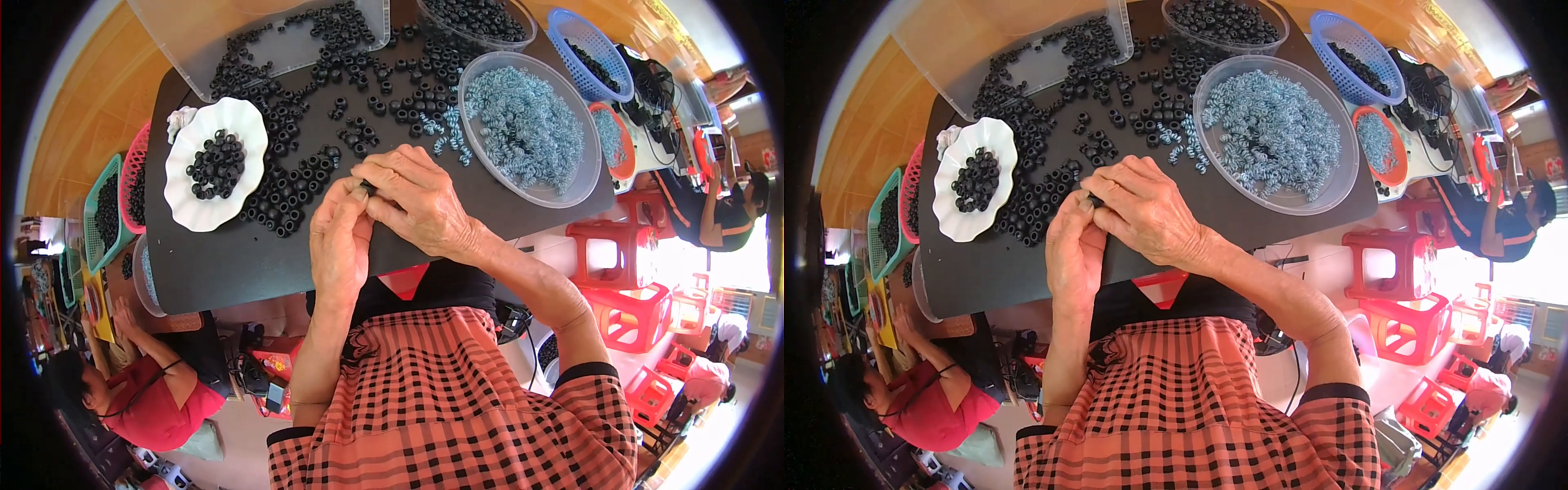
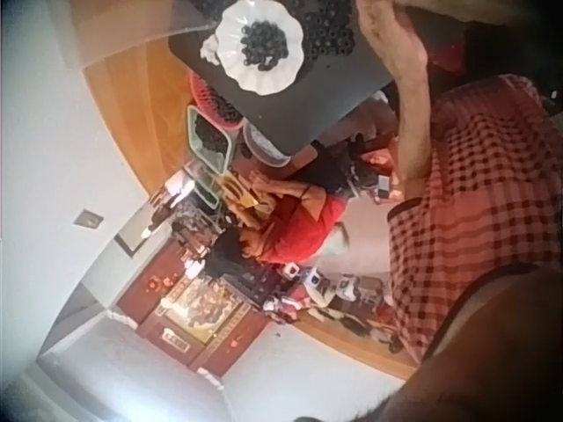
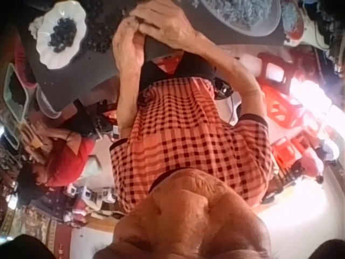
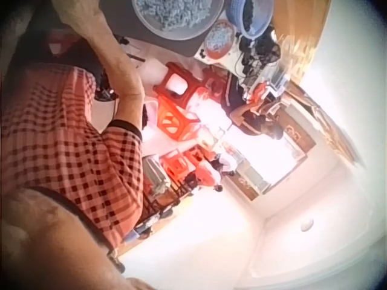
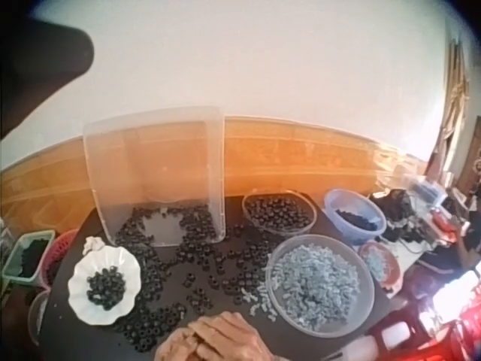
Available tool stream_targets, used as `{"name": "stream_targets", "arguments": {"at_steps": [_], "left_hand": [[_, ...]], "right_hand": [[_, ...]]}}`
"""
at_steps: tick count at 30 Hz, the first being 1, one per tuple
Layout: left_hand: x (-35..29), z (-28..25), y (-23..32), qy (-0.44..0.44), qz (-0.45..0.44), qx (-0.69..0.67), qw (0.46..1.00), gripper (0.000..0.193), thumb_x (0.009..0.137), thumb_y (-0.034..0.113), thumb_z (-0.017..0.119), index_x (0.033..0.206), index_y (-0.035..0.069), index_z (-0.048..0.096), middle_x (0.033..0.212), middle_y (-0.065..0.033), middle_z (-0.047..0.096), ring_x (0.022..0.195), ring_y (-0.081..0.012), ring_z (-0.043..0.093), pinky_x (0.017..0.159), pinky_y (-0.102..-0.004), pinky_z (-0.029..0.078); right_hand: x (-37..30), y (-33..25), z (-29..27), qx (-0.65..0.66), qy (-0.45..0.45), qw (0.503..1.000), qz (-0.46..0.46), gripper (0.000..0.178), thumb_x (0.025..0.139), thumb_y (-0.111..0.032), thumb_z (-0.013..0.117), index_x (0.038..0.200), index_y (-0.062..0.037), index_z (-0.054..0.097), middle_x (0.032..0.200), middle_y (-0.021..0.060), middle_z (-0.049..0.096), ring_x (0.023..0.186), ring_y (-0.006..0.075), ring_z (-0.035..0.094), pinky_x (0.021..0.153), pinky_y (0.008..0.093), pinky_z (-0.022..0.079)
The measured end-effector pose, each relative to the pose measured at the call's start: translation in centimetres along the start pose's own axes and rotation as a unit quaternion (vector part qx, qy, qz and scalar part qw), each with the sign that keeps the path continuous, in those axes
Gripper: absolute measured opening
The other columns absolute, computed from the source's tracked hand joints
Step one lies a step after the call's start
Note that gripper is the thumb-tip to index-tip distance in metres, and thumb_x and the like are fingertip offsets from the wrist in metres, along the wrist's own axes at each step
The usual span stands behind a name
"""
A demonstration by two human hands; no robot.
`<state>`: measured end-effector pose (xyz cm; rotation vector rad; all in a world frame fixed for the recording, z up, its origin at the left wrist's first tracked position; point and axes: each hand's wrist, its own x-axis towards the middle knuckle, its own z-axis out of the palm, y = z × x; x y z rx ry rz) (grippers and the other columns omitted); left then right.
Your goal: The person assembles small components by inserting metal springs into plastic rings by hand.
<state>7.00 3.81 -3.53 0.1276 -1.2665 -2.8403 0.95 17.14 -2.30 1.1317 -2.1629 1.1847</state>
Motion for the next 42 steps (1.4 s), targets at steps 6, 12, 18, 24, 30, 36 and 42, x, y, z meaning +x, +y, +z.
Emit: {"name": "stream_targets", "arguments": {"at_steps": [6,12,18,24,30,36,42], "left_hand": [[0.2,0.9,-0.3,0.047,0.037,0.023,0.998,0.026,0.099,0.017,0.047,0.112,-0.004,0.055,0.099,-0.0053,0.058,0.093,-0.0109,0.055,0.088,-0.0270,0.045],[0.3,1.0,-0.8,0.075,0.049,0.040,0.995,0.030,0.099,0.021,0.047,0.115,-0.005,0.052,0.094,-0.0054,0.055,0.087,-0.0112,0.054,0.082,-0.0267,0.046],[0.1,0.7,-0.7,0.061,0.061,0.057,0.995,0.026,0.100,0.020,0.046,0.110,-0.003,0.053,0.093,-0.0062,0.055,0.087,-0.0118,0.055,0.082,-0.0262,0.045],[-0.1,0.1,-0.8,-0.028,0.062,0.075,0.995,0.022,0.099,0.016,0.045,0.107,-0.003,0.053,0.096,-0.0134,0.063,0.091,-0.0153,0.060,0.086,-0.0269,0.045],[-0.1,1.7,-0.6,-0.027,0.044,0.186,0.981,0.017,0.098,0.011,0.047,0.101,-0.001,0.058,0.086,-0.0078,0.067,0.087,-0.0095,0.059,0.085,-0.0236,0.043],[-0.9,1.2,-0.1,-0.019,0.061,0.238,0.969,0.015,0.097,0.009,0.049,0.100,0.000,0.060,0.085,-0.0048,0.067,0.077,-0.0036,0.054,0.073,-0.0188,0.042],[-1.5,1.1,0.2,-0.029,0.051,0.263,0.963,0.013,0.096,0.008,0.049,0.100,0.001,0.060,0.085,-0.0035,0.067,0.066,-0.0009,0.045,0.056,-0.0166,0.036]], "right_hand": [[-0.1,0.1,-0.4,0.011,0.026,0.999,-0.019,0.031,0.070,-0.002,0.072,0.099,0.0015,0.063,0.092,0.0104,0.064,0.074,0.0240,0.058,0.069,0.0347,0.046],[-0.2,0.3,-0.5,0.025,0.045,0.998,-0.041,0.018,0.074,-0.006,0.071,0.090,-0.0024,0.063,0.084,0.0075,0.063,0.072,0.0246,0.056,0.067,0.0353,0.043],[-0.6,0.0,-0.1,0.037,0.060,0.997,-0.026,0.018,0.073,-0.006,0.071,0.089,-0.0037,0.063,0.084,0.0071,0.063,0.074,0.0250,0.057,0.069,0.0359,0.045],[4.4,3.3,-5.3,-0.063,0.092,0.994,0.009,0.016,0.074,-0.012,0.070,0.089,-0.0058,0.065,0.079,0.0105,0.063,0.075,0.0281,0.060,0.072,0.0384,0.047],[11.4,14.3,-13.9,-0.381,0.190,0.902,-0.064,0.018,0.078,-0.014,0.068,0.093,-0.0050,0.069,0.079,0.0119,0.066,0.071,0.0269,0.063,0.068,0.0358,0.050],[10.1,6.8,-3.6,-0.010,-0.023,1.000,0.000,0.012,0.077,-0.010,0.067,0.088,-0.0077,0.068,0.086,0.0074,0.067,0.080,0.0263,0.064,0.073,0.0365,0.049],[7.1,4.0,0.1,-0.046,-0.200,0.978,-0.038,0.021,0.073,-0.006,0.068,0.094,-0.0099,0.068,0.090,0.0015,0.064,0.087,0.0211,0.057,0.075,0.0360,0.040]]}}
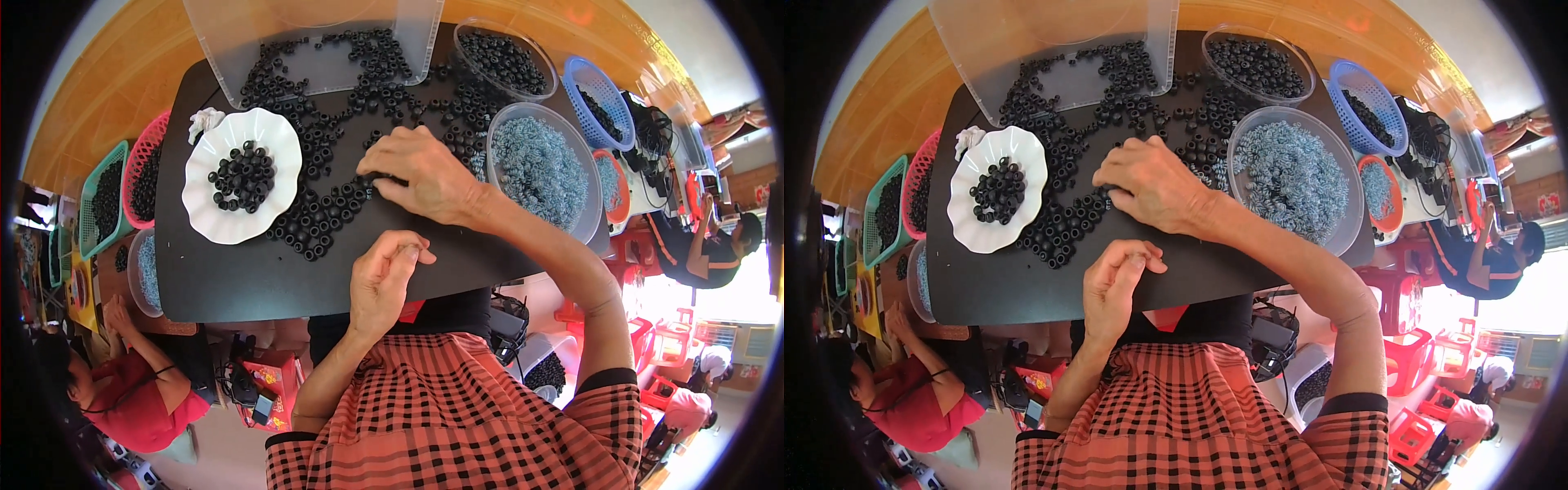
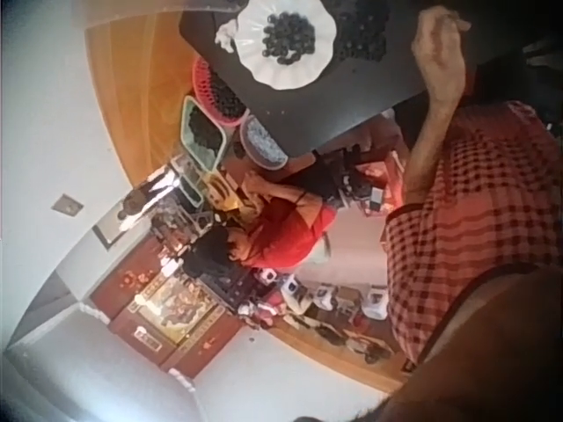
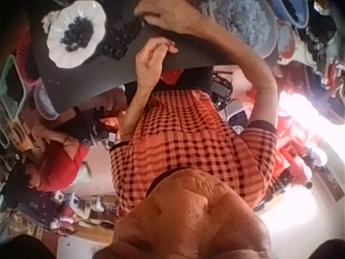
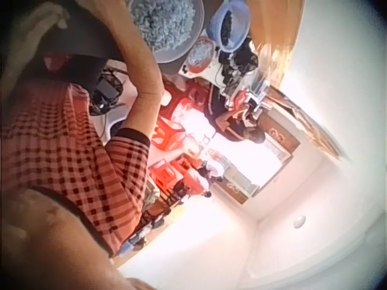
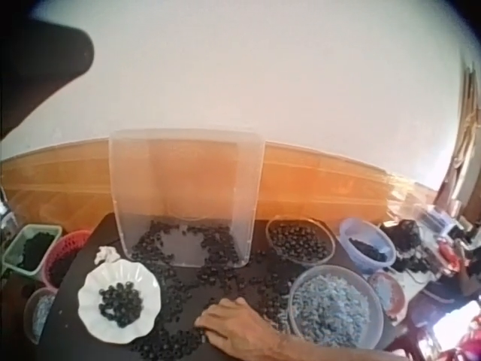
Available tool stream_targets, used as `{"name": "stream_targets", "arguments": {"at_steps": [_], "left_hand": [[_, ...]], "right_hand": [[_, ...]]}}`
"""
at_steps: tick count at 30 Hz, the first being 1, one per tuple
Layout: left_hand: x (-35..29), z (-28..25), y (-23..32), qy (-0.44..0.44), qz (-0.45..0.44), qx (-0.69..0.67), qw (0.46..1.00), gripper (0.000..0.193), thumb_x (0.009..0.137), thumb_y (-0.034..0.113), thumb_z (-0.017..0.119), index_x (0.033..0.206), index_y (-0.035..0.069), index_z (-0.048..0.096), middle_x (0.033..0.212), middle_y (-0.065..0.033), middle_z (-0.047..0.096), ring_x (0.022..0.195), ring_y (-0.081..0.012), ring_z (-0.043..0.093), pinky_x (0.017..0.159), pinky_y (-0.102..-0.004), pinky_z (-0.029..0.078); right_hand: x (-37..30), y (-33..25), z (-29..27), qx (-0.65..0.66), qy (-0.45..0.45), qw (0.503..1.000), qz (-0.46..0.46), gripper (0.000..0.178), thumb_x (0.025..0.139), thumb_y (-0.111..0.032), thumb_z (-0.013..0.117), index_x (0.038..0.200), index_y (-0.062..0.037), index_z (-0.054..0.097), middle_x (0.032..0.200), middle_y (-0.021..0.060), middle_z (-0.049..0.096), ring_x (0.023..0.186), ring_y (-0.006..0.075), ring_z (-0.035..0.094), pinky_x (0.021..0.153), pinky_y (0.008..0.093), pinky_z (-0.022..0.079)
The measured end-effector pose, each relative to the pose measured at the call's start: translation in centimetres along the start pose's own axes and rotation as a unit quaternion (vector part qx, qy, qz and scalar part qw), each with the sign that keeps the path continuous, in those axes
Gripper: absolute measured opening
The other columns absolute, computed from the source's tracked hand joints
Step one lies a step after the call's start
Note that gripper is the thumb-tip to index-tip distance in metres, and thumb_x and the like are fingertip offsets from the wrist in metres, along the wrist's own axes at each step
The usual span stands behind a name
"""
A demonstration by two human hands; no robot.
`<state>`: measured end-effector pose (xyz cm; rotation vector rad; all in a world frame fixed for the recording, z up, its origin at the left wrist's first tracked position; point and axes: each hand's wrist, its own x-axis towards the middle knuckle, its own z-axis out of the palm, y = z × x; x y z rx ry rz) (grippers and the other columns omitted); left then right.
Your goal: The person assembles small components by inserting metal springs into plastic rings by hand.
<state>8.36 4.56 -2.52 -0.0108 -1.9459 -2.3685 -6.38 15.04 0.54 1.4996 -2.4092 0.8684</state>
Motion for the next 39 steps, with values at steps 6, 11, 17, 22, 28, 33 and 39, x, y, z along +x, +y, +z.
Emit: {"name": "stream_targets", "arguments": {"at_steps": [6,11,17,22,28,33,39], "left_hand": [[0.5,-0.3,-0.4,-0.001,-0.006,-0.060,0.998,0.014,0.097,0.008,0.048,0.099,0.000,0.060,0.086,-0.0044,0.067,0.071,-0.0017,0.048,0.065,-0.0167,0.040],[0.6,-0.2,-0.2,0.002,-0.007,-0.049,0.999,0.015,0.098,0.009,0.048,0.099,0.000,0.059,0.085,-0.0043,0.067,0.073,-0.0020,0.049,0.068,-0.0166,0.040],[0.5,0.1,-0.6,0.006,0.005,-0.055,0.998,0.016,0.098,0.010,0.047,0.100,-0.001,0.060,0.083,-0.0046,0.067,0.072,-0.0016,0.049,0.067,-0.0165,0.038],[0.5,-0.2,-1.2,0.012,0.019,-0.064,0.998,0.017,0.098,0.010,0.046,0.103,-0.002,0.058,0.087,-0.0065,0.066,0.082,-0.0060,0.056,0.075,-0.0209,0.044],[1.4,0.1,-1.2,0.082,0.012,-0.268,0.960,0.025,0.100,0.008,0.047,0.122,-0.002,0.047,0.107,-0.0048,0.056,0.094,-0.0101,0.058,0.088,-0.0255,0.047],[0.7,0.2,-1.3,0.102,0.028,-0.198,0.974,0.024,0.094,-0.001,0.053,0.118,-0.002,0.053,0.092,0.0010,0.056,0.086,-0.0041,0.054,0.079,-0.0196,0.046],[0.5,1.4,-0.1,0.100,0.021,0.076,0.992,0.019,0.089,-0.004,0.058,0.108,-0.001,0.060,0.084,0.0030,0.057,0.075,-0.0029,0.052,0.068,-0.0189,0.044]], "right_hand": [[0.4,0.7,1.3,-0.050,-0.039,0.997,-0.042,0.022,0.071,-0.009,0.068,0.093,-0.0109,0.067,0.083,-0.0001,0.059,0.084,0.0198,0.051,0.075,0.0348,0.036],[0.5,0.4,1.2,-0.080,-0.028,0.995,-0.043,0.023,0.072,-0.008,0.068,0.094,-0.0107,0.067,0.082,0.0006,0.057,0.083,0.0191,0.050,0.075,0.0346,0.035],[0.4,0.4,1.5,-0.083,-0.037,0.994,-0.067,0.019,0.071,-0.010,0.069,0.090,-0.0112,0.066,0.075,0.0001,0.055,0.078,0.0188,0.051,0.076,0.0350,0.034],[-0.7,-0.1,0.2,-0.021,0.037,0.998,-0.037,0.018,0.069,-0.007,0.069,0.087,-0.0091,0.065,0.075,0.0017,0.057,0.075,0.0183,0.054,0.076,0.0336,0.036],[-3.6,-3.5,-0.8,0.167,0.099,0.980,0.046,0.020,0.070,-0.001,0.068,0.089,-0.0056,0.065,0.079,0.0043,0.064,0.070,0.0184,0.062,0.071,0.0309,0.046],[-6.2,-5.0,0.0,0.258,0.167,0.943,0.127,0.011,0.078,0.000,0.066,0.089,0.0006,0.064,0.083,0.0095,0.066,0.075,0.0175,0.066,0.069,0.0271,0.053],[-8.0,-5.1,0.0,0.308,0.182,0.913,0.197,0.008,0.081,-0.001,0.066,0.089,0.0004,0.063,0.083,0.0067,0.065,0.073,0.0142,0.064,0.068,0.0272,0.052]]}}
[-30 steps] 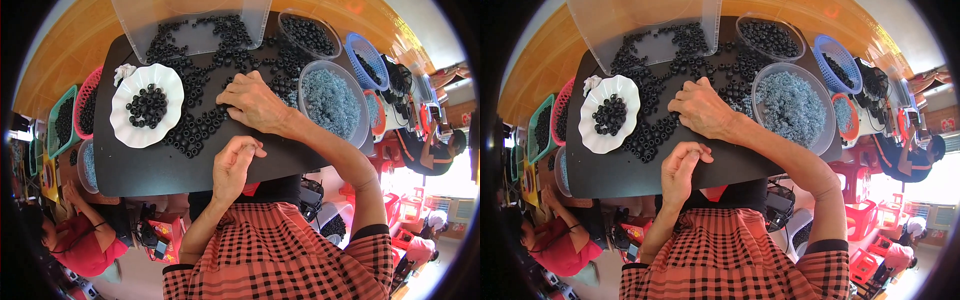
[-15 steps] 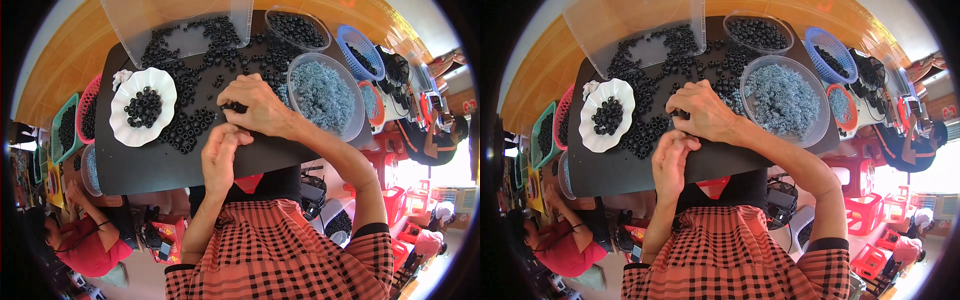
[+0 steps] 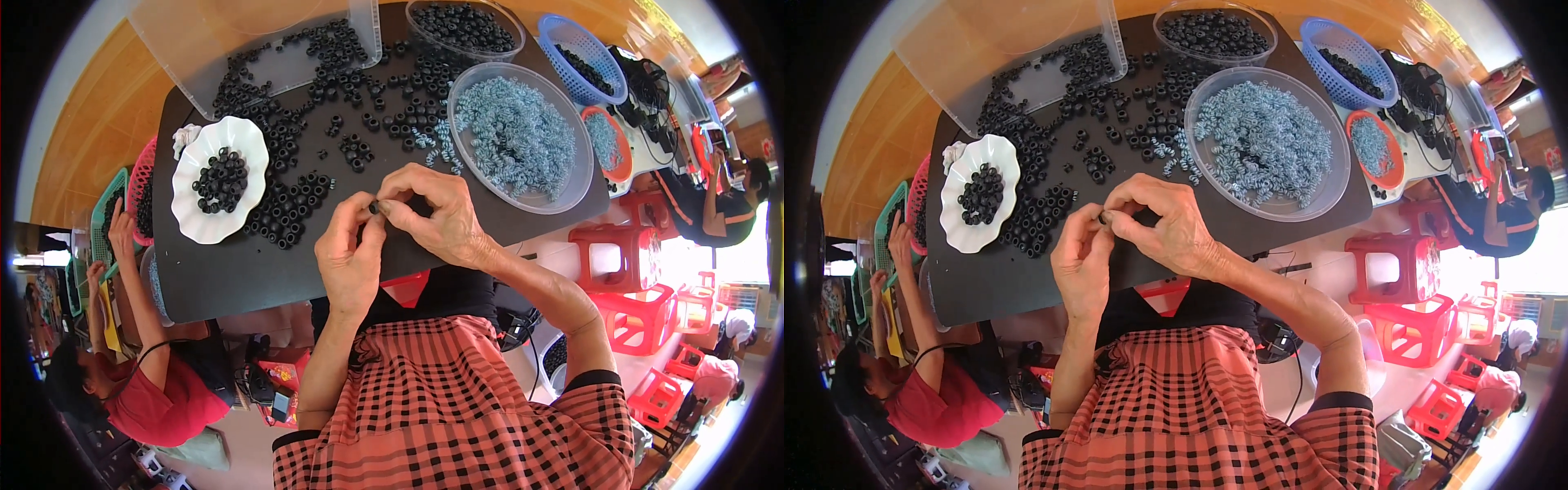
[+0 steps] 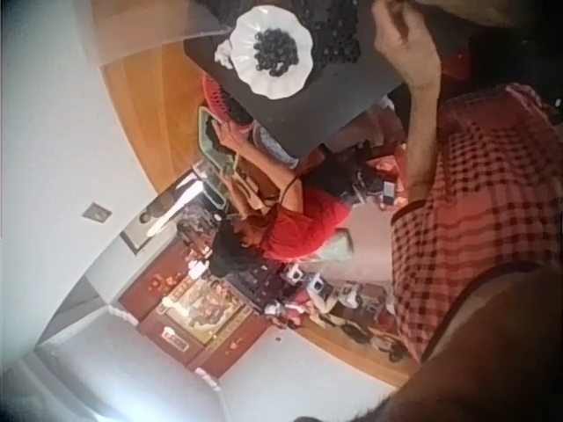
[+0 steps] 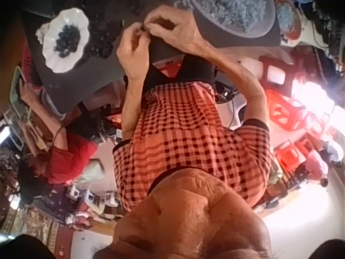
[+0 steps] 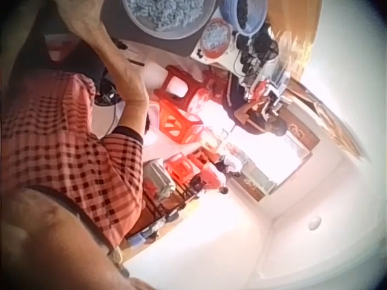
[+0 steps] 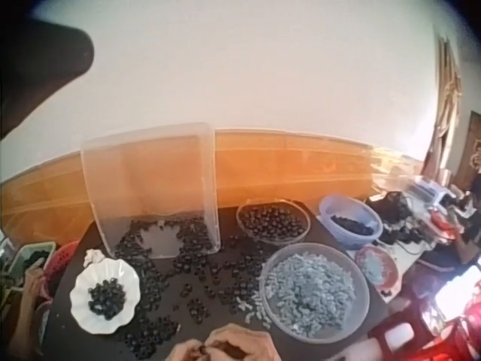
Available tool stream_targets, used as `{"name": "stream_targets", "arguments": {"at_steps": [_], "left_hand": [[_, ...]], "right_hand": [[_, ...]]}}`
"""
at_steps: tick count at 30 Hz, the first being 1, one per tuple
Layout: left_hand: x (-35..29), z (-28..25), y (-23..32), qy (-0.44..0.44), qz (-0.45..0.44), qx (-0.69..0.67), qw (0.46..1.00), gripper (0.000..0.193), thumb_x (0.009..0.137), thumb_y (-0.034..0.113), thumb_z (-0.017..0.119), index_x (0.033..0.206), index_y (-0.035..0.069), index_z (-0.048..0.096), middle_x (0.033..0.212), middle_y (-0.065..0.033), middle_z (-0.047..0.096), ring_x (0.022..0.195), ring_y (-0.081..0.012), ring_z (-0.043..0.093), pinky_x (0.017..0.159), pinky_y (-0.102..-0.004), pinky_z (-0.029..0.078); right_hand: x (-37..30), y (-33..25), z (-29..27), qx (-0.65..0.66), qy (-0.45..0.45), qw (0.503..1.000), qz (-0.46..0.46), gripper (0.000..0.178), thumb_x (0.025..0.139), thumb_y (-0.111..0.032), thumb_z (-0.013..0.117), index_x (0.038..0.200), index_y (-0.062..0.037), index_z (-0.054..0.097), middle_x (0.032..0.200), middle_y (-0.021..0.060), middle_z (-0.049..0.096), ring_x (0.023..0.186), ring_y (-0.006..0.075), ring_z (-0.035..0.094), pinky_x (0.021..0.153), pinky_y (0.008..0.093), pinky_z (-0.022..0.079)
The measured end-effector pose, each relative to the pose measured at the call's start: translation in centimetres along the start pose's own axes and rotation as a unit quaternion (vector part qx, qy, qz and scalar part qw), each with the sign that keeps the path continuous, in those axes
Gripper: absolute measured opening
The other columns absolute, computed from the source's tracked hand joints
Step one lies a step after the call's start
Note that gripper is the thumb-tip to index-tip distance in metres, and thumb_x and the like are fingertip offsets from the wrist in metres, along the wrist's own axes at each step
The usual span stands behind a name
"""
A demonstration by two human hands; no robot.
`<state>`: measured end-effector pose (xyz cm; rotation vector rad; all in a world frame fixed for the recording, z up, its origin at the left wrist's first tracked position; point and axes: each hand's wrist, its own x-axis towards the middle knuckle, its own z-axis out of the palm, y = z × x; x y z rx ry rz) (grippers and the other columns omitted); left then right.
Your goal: The person assembles small components by inserting metal springs into plastic rings by hand.
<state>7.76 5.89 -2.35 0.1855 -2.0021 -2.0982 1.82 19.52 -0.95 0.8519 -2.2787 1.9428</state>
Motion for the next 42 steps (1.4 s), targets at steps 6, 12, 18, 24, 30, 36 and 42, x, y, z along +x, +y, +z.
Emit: {"name": "stream_targets", "arguments": {"at_steps": [6,12,18,24,30,36,42], "left_hand": [[-0.1,0.3,-0.2,0.005,0.067,0.056,0.996,0.021,0.086,-0.006,0.059,0.106,-0.002,0.060,0.085,0.0008,0.060,0.073,-0.0051,0.053,0.066,-0.0191,0.045],[-0.1,-0.3,-0.3,-0.022,0.046,-0.040,0.998,0.022,0.087,-0.006,0.058,0.108,-0.004,0.059,0.090,-0.0013,0.059,0.077,-0.0056,0.051,0.070,-0.0197,0.044],[-1.1,-0.8,0.4,-0.035,-0.021,-0.083,0.996,0.022,0.089,-0.002,0.054,0.111,-0.005,0.056,0.088,-0.0007,0.057,0.077,-0.0045,0.050,0.073,-0.0193,0.043],[-1.5,-1.5,0.4,-0.028,-0.031,-0.097,0.994,0.021,0.089,-0.001,0.053,0.109,-0.005,0.055,0.087,-0.0028,0.062,0.079,-0.0062,0.053,0.081,-0.0218,0.046],[-1.6,-2.0,-0.2,-0.020,-0.028,-0.091,0.995,0.019,0.090,-0.004,0.050,0.108,-0.004,0.054,0.092,-0.0074,0.066,0.085,-0.0092,0.059,0.084,-0.0238,0.046],[-1.3,-2.1,-0.6,-0.029,-0.020,-0.084,0.996,0.018,0.089,-0.003,0.051,0.107,-0.005,0.055,0.092,-0.0083,0.066,0.084,-0.0092,0.058,0.084,-0.0242,0.046],[-1.3,-1.7,0.0,-0.018,-0.025,-0.071,0.997,0.019,0.089,-0.001,0.052,0.107,-0.005,0.055,0.090,-0.0071,0.065,0.081,-0.0073,0.055,0.080,-0.0217,0.044]], "right_hand": [[-0.3,0.4,-0.5,0.118,-0.043,0.983,0.133,0.006,0.087,-0.001,0.062,0.093,0.0008,0.061,0.083,0.0013,0.063,0.077,0.0053,0.059,0.068,0.0218,0.049],[-0.4,0.8,-0.5,0.158,-0.051,0.975,0.147,0.003,0.088,0.000,0.061,0.091,0.0009,0.062,0.083,0.0016,0.063,0.077,0.0061,0.060,0.069,0.0213,0.049],[1.4,-0.3,0.2,0.066,-0.062,0.983,0.157,0.002,0.086,0.001,0.060,0.087,0.0011,0.062,0.085,0.0044,0.063,0.066,0.0064,0.061,0.056,0.0205,0.048],[5.3,1.9,2.8,-0.209,-0.114,0.961,-0.138,0.013,0.078,-0.002,0.063,0.092,-0.0015,0.062,0.087,0.0104,0.061,0.066,0.0238,0.063,0.058,0.0333,0.052],[6.5,2.3,3.5,-0.350,-0.164,0.900,-0.201,0.019,0.075,-0.007,0.064,0.093,-0.0062,0.059,0.077,0.0066,0.056,0.070,0.0282,0.060,0.061,0.0395,0.050],[6.5,2.6,3.7,-0.348,-0.157,0.905,-0.186,0.016,0.074,-0.007,0.064,0.090,-0.0073,0.058,0.078,0.0067,0.056,0.064,0.0278,0.060,0.056,0.0388,0.049],[6.9,2.6,3.7,-0.334,-0.162,0.897,-0.240,0.012,0.075,-0.007,0.063,0.085,-0.0065,0.057,0.080,0.0064,0.055,0.065,0.0265,0.062,0.052,0.0375,0.049]]}}
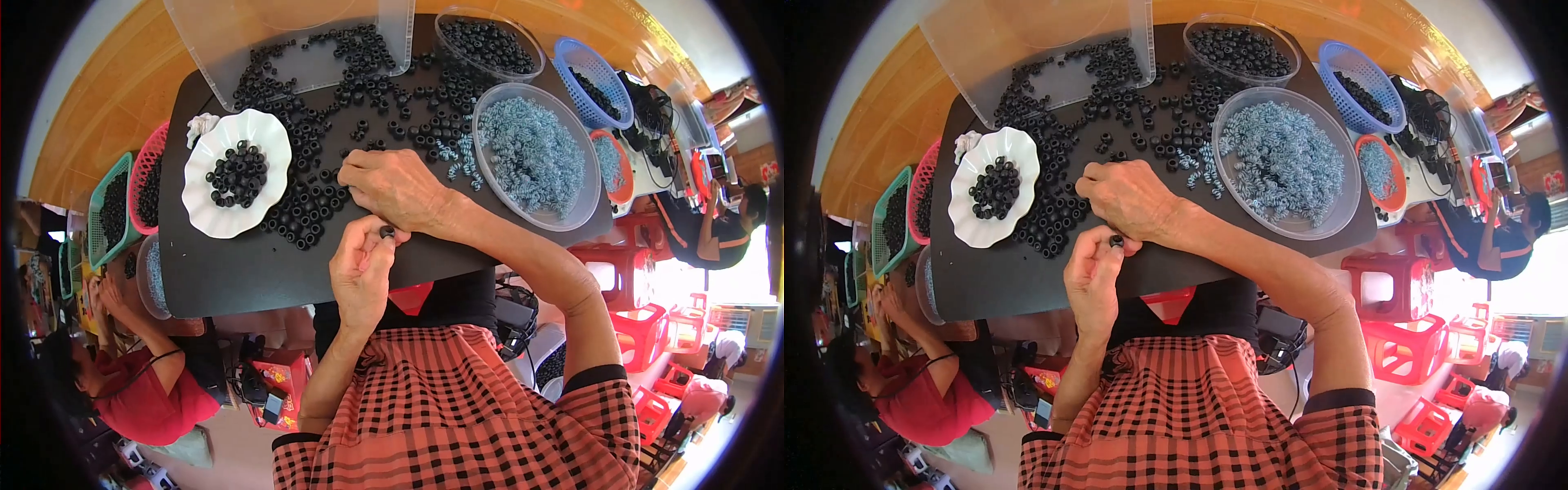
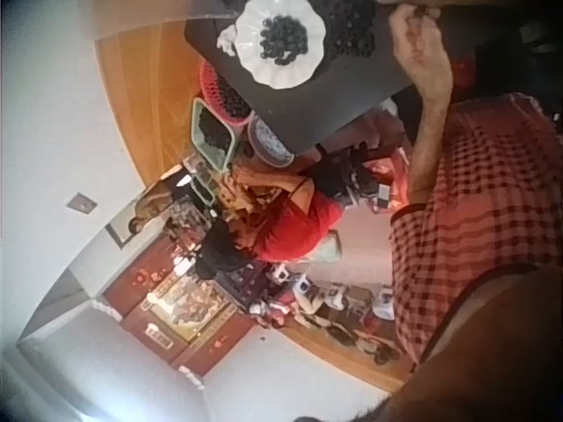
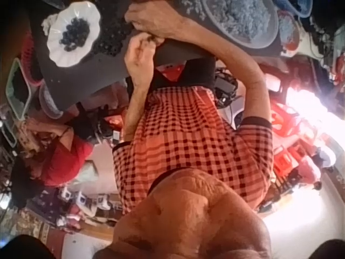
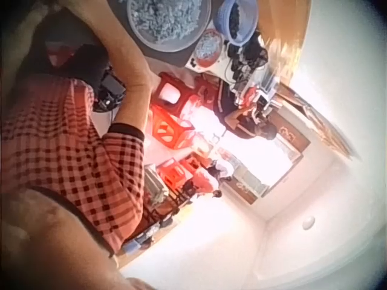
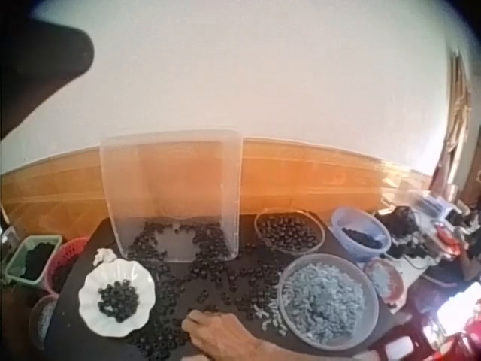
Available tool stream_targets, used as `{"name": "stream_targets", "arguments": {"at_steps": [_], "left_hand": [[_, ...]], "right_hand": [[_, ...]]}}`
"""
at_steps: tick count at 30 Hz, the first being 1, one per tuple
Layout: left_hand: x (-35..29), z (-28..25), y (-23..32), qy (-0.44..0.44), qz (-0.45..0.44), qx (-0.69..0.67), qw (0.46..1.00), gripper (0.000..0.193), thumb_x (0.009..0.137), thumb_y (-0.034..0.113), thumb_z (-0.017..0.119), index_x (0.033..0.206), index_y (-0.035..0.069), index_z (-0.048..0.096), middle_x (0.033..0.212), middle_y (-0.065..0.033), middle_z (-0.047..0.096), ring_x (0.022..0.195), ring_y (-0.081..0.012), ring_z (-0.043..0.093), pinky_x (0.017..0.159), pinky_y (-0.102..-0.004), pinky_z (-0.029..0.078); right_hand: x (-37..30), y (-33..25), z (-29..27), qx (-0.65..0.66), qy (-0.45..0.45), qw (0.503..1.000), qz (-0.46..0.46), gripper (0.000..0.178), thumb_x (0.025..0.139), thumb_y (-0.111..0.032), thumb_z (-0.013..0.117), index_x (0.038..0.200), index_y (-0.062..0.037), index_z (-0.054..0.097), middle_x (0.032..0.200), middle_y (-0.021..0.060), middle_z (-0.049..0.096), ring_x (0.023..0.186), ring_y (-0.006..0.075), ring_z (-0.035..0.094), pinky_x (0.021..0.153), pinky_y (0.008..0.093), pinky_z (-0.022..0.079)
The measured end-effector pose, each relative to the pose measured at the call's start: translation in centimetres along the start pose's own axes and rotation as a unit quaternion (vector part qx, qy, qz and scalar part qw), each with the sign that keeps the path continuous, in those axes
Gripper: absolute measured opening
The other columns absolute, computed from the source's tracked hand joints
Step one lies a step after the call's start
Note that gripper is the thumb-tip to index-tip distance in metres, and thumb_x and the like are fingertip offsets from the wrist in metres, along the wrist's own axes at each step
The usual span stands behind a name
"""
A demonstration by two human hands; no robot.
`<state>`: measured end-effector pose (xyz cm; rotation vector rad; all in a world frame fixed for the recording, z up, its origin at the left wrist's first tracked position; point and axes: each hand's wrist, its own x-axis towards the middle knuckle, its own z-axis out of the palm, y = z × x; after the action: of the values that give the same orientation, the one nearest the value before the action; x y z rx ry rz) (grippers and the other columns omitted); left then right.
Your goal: The person assembles small components by inserting metal springs into plastic rings by hand.
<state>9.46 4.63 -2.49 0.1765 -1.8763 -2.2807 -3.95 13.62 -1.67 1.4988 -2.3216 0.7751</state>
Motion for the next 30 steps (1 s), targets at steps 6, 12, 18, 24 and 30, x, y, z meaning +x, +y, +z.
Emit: {"name": "stream_targets", "arguments": {"at_steps": [6,12,18,24,30], "left_hand": [[0.3,0.1,-0.5,-0.006,0.031,-0.051,0.998,0.014,0.093,0.000,0.051,0.106,-0.004,0.055,0.093,-0.0095,0.067,0.086,-0.0093,0.060,0.084,-0.0246,0.047],[0.7,-0.5,-0.3,-0.003,-0.014,-0.096,0.995,0.012,0.093,0.002,0.050,0.103,-0.004,0.055,0.096,-0.0130,0.067,0.087,-0.0139,0.062,0.085,-0.0291,0.050],[0.9,0.0,-0.6,-0.008,0.001,-0.046,0.999,0.017,0.090,0.000,0.052,0.105,-0.005,0.056,0.085,-0.0028,0.060,0.079,-0.0082,0.057,0.078,-0.0229,0.046],[0.9,0.5,0.0,-0.007,-0.024,-0.029,0.999,0.011,0.090,-0.004,0.052,0.101,-0.003,0.054,0.076,0.0035,0.050,0.072,-0.0027,0.046,0.073,-0.0196,0.044],[1.0,0.6,0.5,-0.012,-0.025,-0.008,1.000,0.009,0.090,-0.002,0.053,0.099,-0.002,0.054,0.076,0.0040,0.050,0.072,-0.0021,0.045,0.068,-0.0175,0.040]], "right_hand": [[-0.9,0.0,-0.5,0.001,0.000,1.000,0.025,0.012,0.071,-0.005,0.064,0.082,-0.0065,0.060,0.079,0.0064,0.057,0.062,0.0248,0.061,0.051,0.0348,0.050],[-3.2,-1.3,-3.7,0.365,0.025,0.876,0.313,0.009,0.081,0.003,0.062,0.089,-0.0004,0.064,0.081,0.0009,0.062,0.066,0.0076,0.063,0.057,0.0231,0.049],[-5.2,-2.7,-4.7,0.486,0.045,0.827,0.281,0.013,0.078,0.005,0.061,0.088,0.0012,0.067,0.088,0.0054,0.064,0.071,0.0110,0.065,0.064,0.0226,0.051],[-5.6,-2.9,-4.7,0.376,0.057,0.893,0.239,0.018,0.075,0.002,0.061,0.090,-0.0017,0.070,0.087,0.0067,0.065,0.073,0.0134,0.065,0.067,0.0260,0.052],[-5.5,-3.4,-4.9,0.336,0.060,0.917,0.206,0.012,0.077,0.005,0.062,0.087,-0.0004,0.068,0.091,0.0069,0.065,0.075,0.0128,0.065,0.067,0.0257,0.052]]}}
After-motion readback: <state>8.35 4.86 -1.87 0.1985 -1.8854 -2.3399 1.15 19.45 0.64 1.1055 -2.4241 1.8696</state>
